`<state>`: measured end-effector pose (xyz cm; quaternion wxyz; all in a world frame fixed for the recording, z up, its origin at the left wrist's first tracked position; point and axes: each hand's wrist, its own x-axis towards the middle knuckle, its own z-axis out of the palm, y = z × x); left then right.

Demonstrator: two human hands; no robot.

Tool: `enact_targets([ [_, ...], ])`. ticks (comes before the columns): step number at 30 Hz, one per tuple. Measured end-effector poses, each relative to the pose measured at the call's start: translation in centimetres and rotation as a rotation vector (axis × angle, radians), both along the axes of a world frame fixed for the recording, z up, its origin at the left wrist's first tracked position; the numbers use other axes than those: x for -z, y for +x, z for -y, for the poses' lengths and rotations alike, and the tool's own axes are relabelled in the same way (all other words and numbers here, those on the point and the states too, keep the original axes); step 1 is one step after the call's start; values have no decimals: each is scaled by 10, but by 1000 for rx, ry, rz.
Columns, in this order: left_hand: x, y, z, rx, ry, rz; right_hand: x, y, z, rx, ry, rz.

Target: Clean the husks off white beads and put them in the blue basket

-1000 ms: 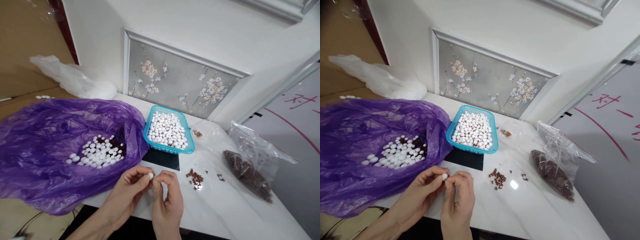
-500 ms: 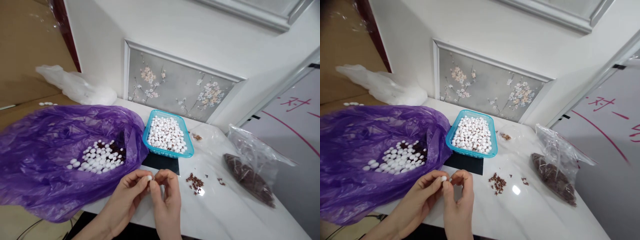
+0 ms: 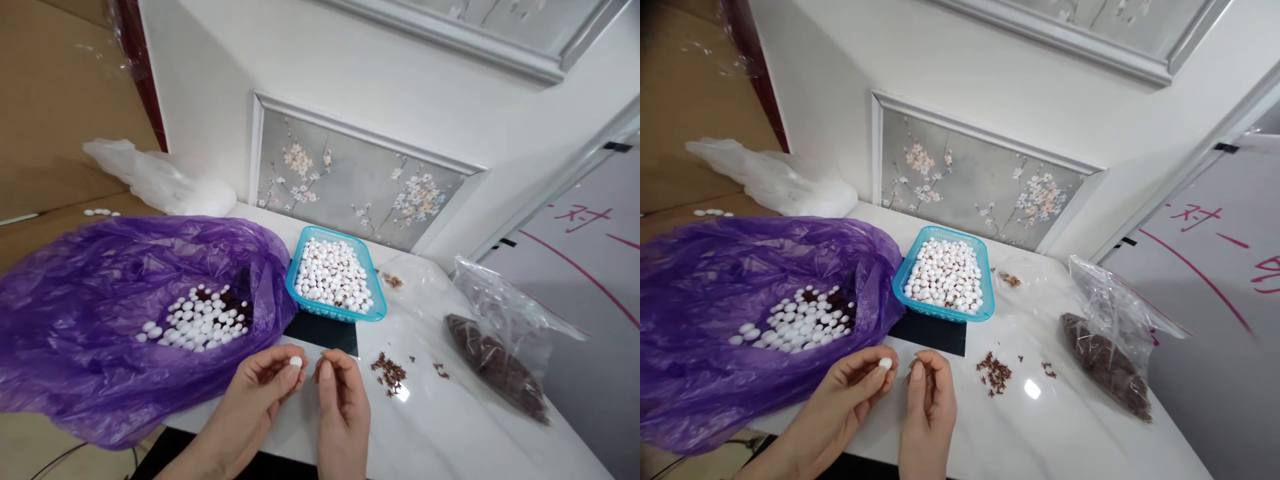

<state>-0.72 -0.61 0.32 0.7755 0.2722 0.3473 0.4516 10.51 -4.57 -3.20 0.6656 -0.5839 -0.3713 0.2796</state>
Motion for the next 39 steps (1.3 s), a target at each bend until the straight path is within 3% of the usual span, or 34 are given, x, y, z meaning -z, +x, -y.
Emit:
enact_targets([
  [5, 0, 0, 1, 8, 80, 1, -4, -1, -1, -4, 19, -3],
  [20, -2, -2, 1, 34, 0, 55, -9, -1, -1, -106, 38, 6],
  [35, -3, 0, -6, -78, 5, -108, -11, -5, -5, -131, 49, -23],
  [39, -6, 0, -3, -41, -17, -178, -18, 9, 4, -167, 17, 18],
])
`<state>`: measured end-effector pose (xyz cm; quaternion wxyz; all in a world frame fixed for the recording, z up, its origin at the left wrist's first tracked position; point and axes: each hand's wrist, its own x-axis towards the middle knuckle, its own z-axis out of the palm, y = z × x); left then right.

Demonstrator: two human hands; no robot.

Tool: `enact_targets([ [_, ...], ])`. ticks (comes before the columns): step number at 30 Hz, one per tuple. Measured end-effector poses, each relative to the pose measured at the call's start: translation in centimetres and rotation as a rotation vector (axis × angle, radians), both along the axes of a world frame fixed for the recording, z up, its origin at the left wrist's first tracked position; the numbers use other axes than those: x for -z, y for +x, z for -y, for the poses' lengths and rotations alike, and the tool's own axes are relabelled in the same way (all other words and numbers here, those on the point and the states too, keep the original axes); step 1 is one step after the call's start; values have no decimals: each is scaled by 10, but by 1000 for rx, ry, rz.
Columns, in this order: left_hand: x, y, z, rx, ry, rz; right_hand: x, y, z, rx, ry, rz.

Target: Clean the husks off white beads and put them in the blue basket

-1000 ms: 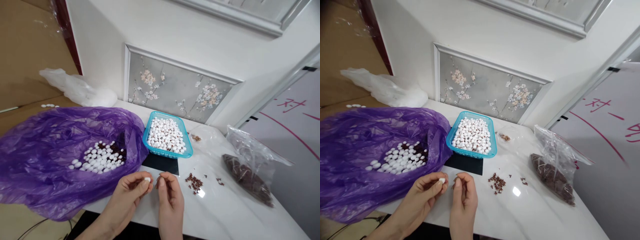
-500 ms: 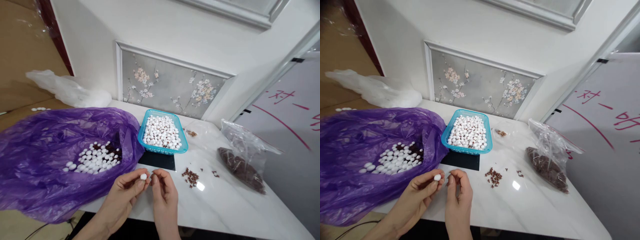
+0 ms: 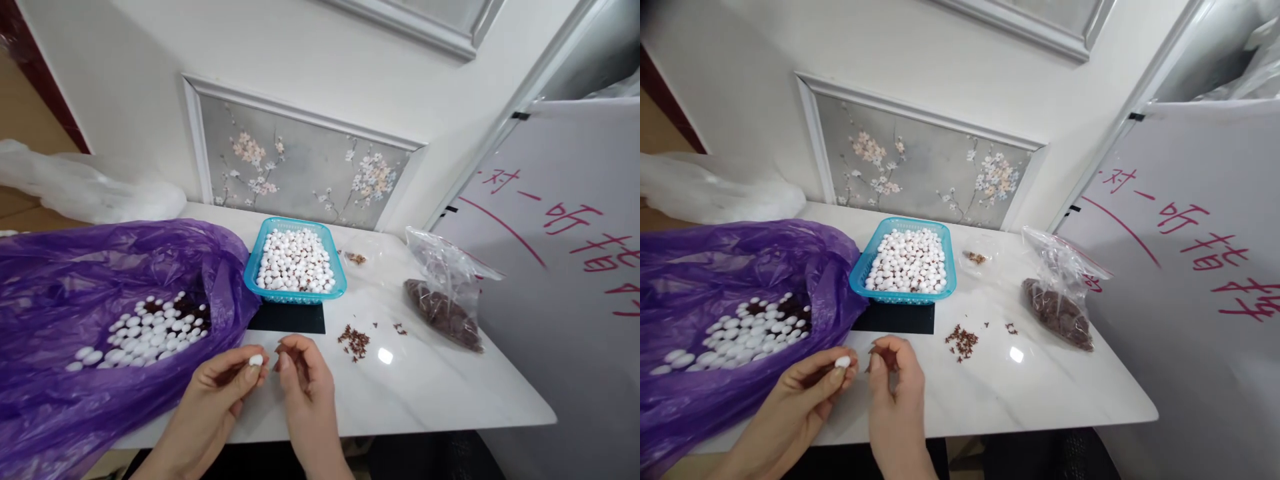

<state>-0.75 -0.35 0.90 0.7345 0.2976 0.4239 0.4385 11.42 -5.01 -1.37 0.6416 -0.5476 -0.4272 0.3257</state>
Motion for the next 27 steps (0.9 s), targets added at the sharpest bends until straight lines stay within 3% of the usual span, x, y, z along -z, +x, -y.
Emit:
enact_targets([
  [2, -2, 2, 3, 29, 32, -39, -4, 23, 11, 7, -25, 106],
  [5, -7, 9, 5, 52, 167, -118, -5, 73, 31, 204, -114, 352],
  [7, -13, 18, 1, 61, 287, -227, -2, 105, 42, 350, -212, 465],
  [10, -26, 33, -13, 5, 547, -420, 4, 133, 51, 386, -269, 511],
  [13, -41, 47, -38, -138, 860, -575, 7, 133, 49, 310, -265, 570],
  [15, -48, 55, -56, -182, 970, -649, 6, 125, 44, 264, -262, 616],
  [21, -44, 66, -92, -149, 1088, -835, 10, 111, 31, 267, -303, 754],
  [27, -35, 59, -98, -89, 1152, -1005, 32, 124, 26, 276, -411, 975],
])
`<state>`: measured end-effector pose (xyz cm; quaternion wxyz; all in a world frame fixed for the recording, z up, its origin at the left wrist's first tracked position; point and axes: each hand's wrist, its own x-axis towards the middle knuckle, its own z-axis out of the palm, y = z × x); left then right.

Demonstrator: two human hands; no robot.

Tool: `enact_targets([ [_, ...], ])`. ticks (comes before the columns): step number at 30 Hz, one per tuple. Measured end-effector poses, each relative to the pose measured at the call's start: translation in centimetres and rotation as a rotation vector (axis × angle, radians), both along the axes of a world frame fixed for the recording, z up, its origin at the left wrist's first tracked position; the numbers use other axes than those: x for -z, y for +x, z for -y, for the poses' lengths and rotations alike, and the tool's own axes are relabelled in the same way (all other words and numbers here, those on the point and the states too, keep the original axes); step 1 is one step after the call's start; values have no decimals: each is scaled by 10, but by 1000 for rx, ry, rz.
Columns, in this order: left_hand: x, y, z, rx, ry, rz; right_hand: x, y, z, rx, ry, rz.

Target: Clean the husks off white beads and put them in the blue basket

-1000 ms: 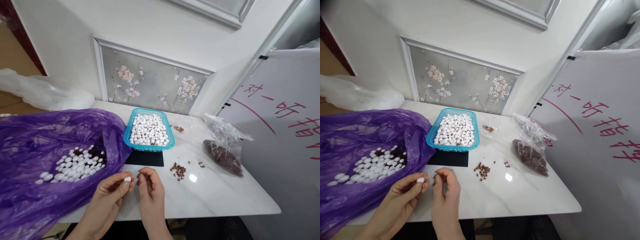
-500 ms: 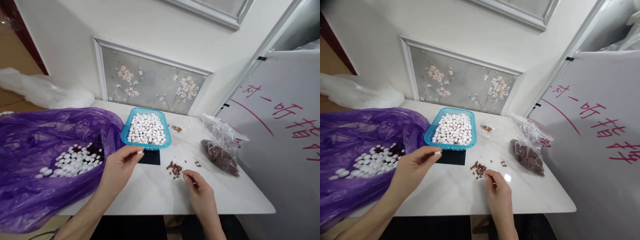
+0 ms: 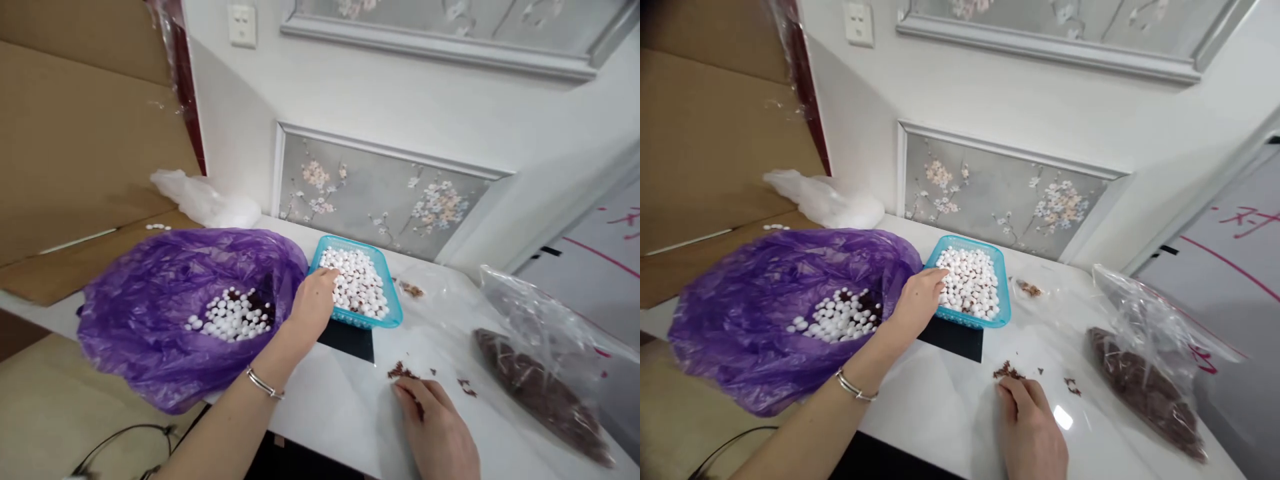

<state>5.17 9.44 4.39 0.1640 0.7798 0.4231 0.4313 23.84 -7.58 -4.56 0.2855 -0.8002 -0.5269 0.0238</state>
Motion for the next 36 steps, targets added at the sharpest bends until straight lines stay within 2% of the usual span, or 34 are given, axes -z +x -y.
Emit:
enact_targets([
  [2, -4, -3, 4, 0, 4, -30, 1, -1, -1, 2, 11, 7],
  [6, -18, -20, 18, -8, 7, -79, -10, -20, 2, 149, 133, 28],
  [8, -25, -40, 24, -26, -1, -113, -17, -32, 5, 233, 181, 6],
  [10, -28, -67, 26, -65, -31, -161, -21, -43, 7, 258, 207, -63],
  [14, -22, -128, 19, -180, -137, -307, -19, -62, 6, 117, 309, -289],
  [16, -15, -149, 12, -216, -187, -371, -16, -72, 2, 15, 364, -373],
  [20, 0, -160, 4, -198, -248, -409, -13, -89, -7, -179, 417, -558],
  [24, 3, -158, 3, -181, -262, -352, -18, -97, -11, -283, 386, -662],
  [26, 0, -156, 6, -176, -260, -295, -21, -100, -12, -334, 373, -708],
  [29, -8, -147, 19, -161, -250, -196, -27, -105, -15, -348, 350, -886],
  [31, -10, -134, 34, -75, -351, -1, -32, -109, -16, -324, 335, -999],
  [34, -6, -111, 61, 231, -842, 648, -43, -115, -17, -302, 327, -1080],
  [36, 0, -96, 76, 357, -1108, 927, -51, -118, -17, -279, 326, -1108],
])
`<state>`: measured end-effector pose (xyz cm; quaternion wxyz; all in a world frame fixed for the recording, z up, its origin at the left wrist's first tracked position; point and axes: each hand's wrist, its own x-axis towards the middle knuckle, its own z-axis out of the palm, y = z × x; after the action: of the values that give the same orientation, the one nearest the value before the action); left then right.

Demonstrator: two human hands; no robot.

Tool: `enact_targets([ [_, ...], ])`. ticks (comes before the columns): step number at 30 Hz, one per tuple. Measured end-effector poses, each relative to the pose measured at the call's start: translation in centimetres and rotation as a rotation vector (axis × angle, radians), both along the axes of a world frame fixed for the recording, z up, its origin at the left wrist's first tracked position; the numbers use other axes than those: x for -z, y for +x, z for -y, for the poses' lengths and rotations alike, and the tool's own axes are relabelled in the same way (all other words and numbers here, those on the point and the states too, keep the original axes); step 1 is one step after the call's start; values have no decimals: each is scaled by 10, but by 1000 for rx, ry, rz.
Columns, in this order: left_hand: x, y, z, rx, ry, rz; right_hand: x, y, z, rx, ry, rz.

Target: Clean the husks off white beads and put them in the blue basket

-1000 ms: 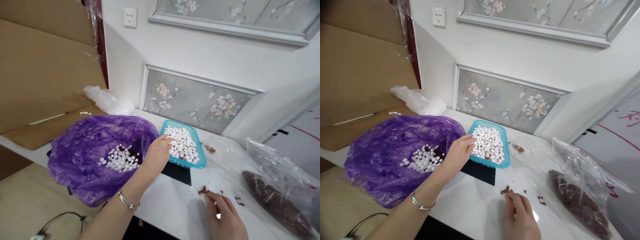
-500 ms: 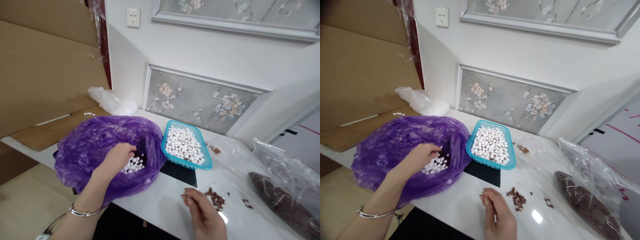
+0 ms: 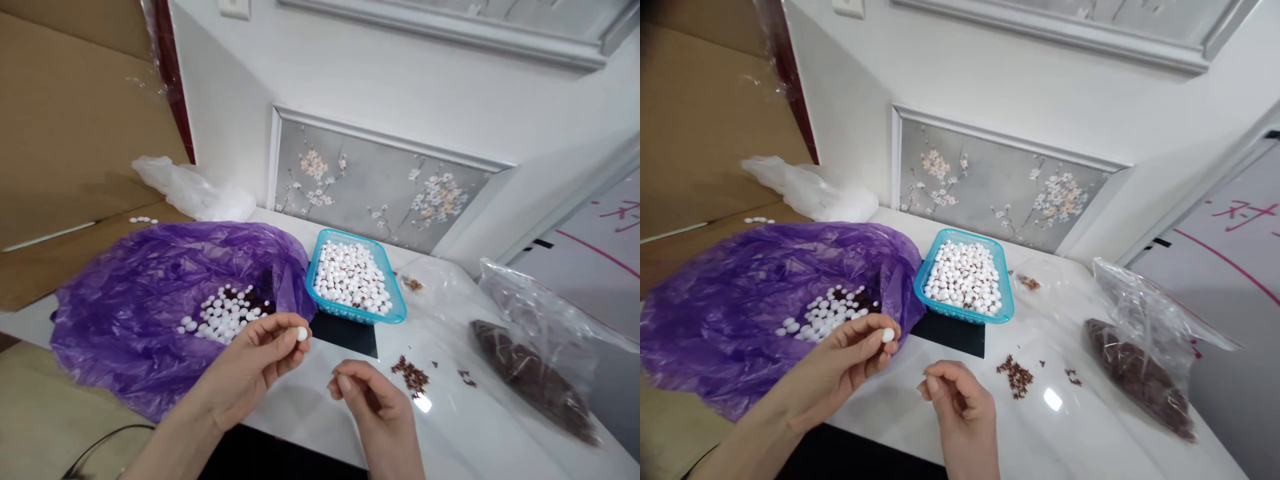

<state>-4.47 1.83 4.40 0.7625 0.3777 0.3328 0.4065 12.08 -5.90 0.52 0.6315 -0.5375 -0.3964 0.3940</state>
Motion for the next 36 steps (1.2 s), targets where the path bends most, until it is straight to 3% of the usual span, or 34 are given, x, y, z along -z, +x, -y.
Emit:
enact_targets([
  [4, 14, 19, 16, 33, -264, 241, -7, 1, 1, 5, 28, -39],
  [10, 32, 31, 18, 75, -335, 297, 4, 5, -2, -68, 12, -65],
  [15, 40, 36, 18, 40, -297, 250, 10, -2, -6, -53, 13, -54],
  [24, 39, 41, 21, 54, -149, 208, 9, -11, -5, -45, 171, 184],
  [36, 44, 39, 23, 8, -110, 136, 14, -13, -1, -18, 133, 241],
])
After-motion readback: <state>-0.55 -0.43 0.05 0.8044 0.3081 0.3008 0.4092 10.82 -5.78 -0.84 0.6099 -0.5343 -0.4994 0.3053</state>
